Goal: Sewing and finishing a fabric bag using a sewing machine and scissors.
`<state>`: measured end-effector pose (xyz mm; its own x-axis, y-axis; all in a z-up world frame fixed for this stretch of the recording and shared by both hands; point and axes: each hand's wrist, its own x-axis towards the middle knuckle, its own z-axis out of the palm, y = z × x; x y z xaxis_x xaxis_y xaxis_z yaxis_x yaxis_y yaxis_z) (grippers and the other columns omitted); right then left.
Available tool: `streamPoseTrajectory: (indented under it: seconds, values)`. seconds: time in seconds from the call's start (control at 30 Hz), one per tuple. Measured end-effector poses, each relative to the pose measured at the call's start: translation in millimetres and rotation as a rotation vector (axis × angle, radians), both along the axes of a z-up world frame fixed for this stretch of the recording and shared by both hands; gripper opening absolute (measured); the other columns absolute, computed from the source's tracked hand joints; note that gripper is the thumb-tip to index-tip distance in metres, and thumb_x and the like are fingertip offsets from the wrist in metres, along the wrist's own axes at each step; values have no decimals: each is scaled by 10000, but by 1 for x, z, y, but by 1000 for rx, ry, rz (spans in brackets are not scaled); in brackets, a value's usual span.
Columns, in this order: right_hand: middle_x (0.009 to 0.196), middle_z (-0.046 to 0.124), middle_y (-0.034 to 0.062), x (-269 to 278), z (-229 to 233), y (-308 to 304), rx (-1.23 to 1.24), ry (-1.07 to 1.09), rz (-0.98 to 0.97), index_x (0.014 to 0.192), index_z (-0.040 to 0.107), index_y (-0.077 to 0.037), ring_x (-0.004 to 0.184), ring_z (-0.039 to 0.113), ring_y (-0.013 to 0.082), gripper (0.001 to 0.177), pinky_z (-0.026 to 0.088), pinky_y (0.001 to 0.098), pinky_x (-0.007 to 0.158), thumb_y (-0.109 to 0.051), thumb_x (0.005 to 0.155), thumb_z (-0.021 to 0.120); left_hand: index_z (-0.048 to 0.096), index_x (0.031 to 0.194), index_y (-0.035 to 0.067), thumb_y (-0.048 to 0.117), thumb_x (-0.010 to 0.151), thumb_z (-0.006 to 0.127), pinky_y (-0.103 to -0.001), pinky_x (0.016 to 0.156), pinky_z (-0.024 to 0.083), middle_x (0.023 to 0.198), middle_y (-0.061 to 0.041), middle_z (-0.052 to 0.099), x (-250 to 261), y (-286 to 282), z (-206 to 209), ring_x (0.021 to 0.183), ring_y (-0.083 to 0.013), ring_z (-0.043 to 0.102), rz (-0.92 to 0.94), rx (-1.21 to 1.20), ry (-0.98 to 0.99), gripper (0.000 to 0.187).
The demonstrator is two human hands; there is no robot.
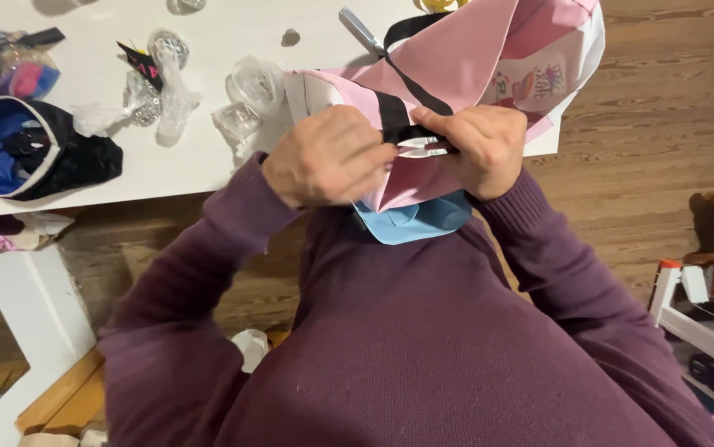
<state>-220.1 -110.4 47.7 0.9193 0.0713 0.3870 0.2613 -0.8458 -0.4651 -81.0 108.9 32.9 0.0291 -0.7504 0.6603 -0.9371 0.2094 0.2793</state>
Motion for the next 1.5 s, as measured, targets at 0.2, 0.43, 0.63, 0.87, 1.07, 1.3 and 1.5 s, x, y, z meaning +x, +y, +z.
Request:
streamPoseTrajectory:
  seconds: [0.2,0.43,0.63,0.87,1.07,1.3,1.5]
  values:
    - [637,511,40,2,-10,5,-70,-175,1,1135,790,-46,556,538,197,266,414,350,530,-32,871,771,724,1166,44,153,1028,689,-369,756,550,998,-114,663,32,-14,58,852,-263,635,111,189,382,179]
    - [622,509,25,4,-18,7,-89,-216,-25,1140,796,-61,558,567,193,334,434,348,531,-32,809,762,798,976,120,332,939,692,-403,728,545,813,-73,728,46,-41,60,750,-272,714,304,845,586,240]
    - [709,618,61,5,-24,4,13,-185,-102,1087,783,-59,619,627,243,317,481,370,577,7,777,791,674,988,6,198,1064,616,-377,747,540,908,-116,696,41,-28,33,838,-263,698,159,487,692,214]
    - [795,711,67,2,1,-12,457,149,-116,1095,661,-18,609,656,171,312,472,278,530,-206,922,841,634,1029,17,194,1095,607,-387,710,518,884,-106,639,17,-32,25,779,-252,651,281,302,630,191]
    - [756,677,91,5,39,-12,371,425,-211,1165,593,9,646,675,178,277,491,300,587,-262,1110,616,579,1036,16,175,1107,616,-369,719,505,942,-98,593,-13,-29,19,818,-241,621,372,178,502,178]
    - [727,676,119,20,68,-22,108,445,17,1055,647,7,590,662,229,289,489,340,520,-278,1070,687,573,1064,27,147,1110,619,-366,790,529,988,-80,579,-28,-24,7,883,-225,613,402,111,379,137]
    - [556,597,126,42,69,-32,-107,573,144,902,694,10,445,577,256,350,447,380,459,-311,1041,687,569,1075,24,143,1115,617,-357,805,551,1003,-85,575,-33,-24,0,901,-222,622,419,80,383,134]
